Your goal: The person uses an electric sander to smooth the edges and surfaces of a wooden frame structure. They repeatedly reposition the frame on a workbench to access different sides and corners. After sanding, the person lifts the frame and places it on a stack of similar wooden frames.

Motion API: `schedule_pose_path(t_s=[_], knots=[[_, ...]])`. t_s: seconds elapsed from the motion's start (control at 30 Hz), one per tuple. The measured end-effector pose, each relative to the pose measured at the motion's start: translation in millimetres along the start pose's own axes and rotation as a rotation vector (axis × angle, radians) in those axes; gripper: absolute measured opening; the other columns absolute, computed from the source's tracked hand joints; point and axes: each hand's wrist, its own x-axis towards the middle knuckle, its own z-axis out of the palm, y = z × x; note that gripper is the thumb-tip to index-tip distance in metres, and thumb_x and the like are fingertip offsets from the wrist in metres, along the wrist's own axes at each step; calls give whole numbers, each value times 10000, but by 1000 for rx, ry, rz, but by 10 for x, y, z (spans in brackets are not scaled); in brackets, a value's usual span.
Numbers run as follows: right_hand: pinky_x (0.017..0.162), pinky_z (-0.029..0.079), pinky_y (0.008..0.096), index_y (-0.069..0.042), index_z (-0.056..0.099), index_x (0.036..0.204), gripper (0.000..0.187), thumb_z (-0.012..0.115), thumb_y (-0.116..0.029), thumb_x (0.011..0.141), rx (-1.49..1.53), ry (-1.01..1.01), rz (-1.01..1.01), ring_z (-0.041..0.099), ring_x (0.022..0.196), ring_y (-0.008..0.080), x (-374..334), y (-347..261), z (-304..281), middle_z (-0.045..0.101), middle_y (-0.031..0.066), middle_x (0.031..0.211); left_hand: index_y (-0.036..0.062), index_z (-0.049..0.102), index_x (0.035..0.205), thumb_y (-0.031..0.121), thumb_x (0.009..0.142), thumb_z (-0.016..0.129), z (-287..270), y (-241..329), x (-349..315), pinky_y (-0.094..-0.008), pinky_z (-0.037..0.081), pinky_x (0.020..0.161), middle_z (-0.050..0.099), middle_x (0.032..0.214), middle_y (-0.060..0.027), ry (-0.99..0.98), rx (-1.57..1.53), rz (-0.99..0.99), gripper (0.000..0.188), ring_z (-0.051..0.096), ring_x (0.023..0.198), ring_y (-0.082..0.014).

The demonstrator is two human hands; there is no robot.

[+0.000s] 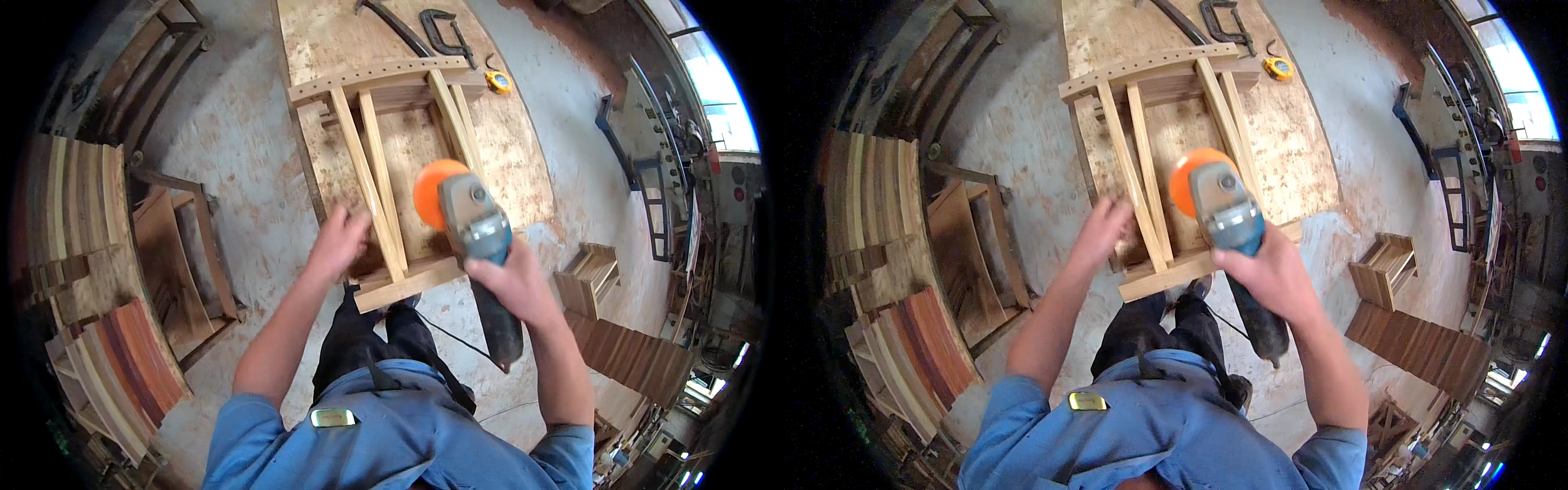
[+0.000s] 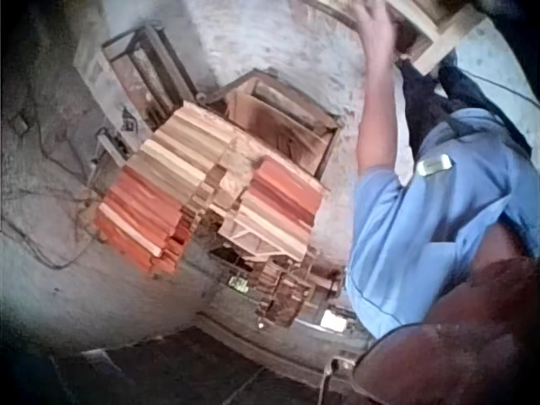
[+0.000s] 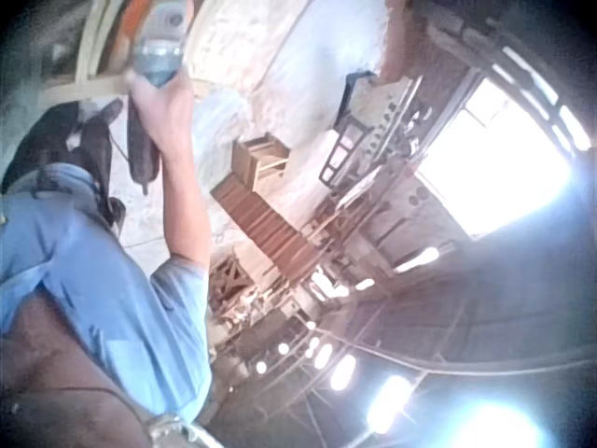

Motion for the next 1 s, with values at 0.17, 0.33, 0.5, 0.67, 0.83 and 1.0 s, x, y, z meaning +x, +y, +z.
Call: schedule_pose_path(t_s=[0.17,0.33,0.5,0.67,0.83,1.0], knots=[[805,514,368,60,665,1025,588,729,-462,762,-113,-10,-31,673,833,239,798,-492,228,696,172,860,-85,514,1244,296,846,692,0,-236,-471,-402,520,830,651,1067,-250,-36,427,208,579,660,962,-342],[800,512,376,62,693,981,602,715,-498,760,-122,-68,-68,689,853,268,1471,-685,543,699,191,864,-42,542,1227,336,783,752,46,-76,-809,-461,465,936,607,1119,-244,-152,738,424,620,579,1077,-401],[723,502,327,58,667,1054,581,748,-457,796,-49,-169,-42,617,783,161,1795,-769,701,669,99,905,-18,526,1263,351,794,739,56,-85,-838,-457,454,941,600,1137,-220,-238,870,427,633,561,1089,-385],[743,515,348,75,694,996,608,740,-491,780,-176,-101,-15,651,799,203,1881,-819,617,691,144,898,-1,539,1246,338,793,733,41,-106,-817,-456,455,928,602,1120,-213,-261,893,416,598,561,1071,-379],[681,532,326,82,673,1039,658,745,-518,780,-54,42,100,662,765,204,1980,-606,2,680,140,857,3,543,1239,331,793,732,42,-119,-798,-455,459,921,610,1096,-207,-259,886,463,585,571,1047,-378],[534,511,310,2,656,931,504,705,-495,865,201,220,194,607,595,168,2021,-393,-607,622,84,750,11,578,1200,306,802,730,-63,-87,-730,-459,474,893,613,1077,-192,-288,826,435,519,583,1016,-378]])
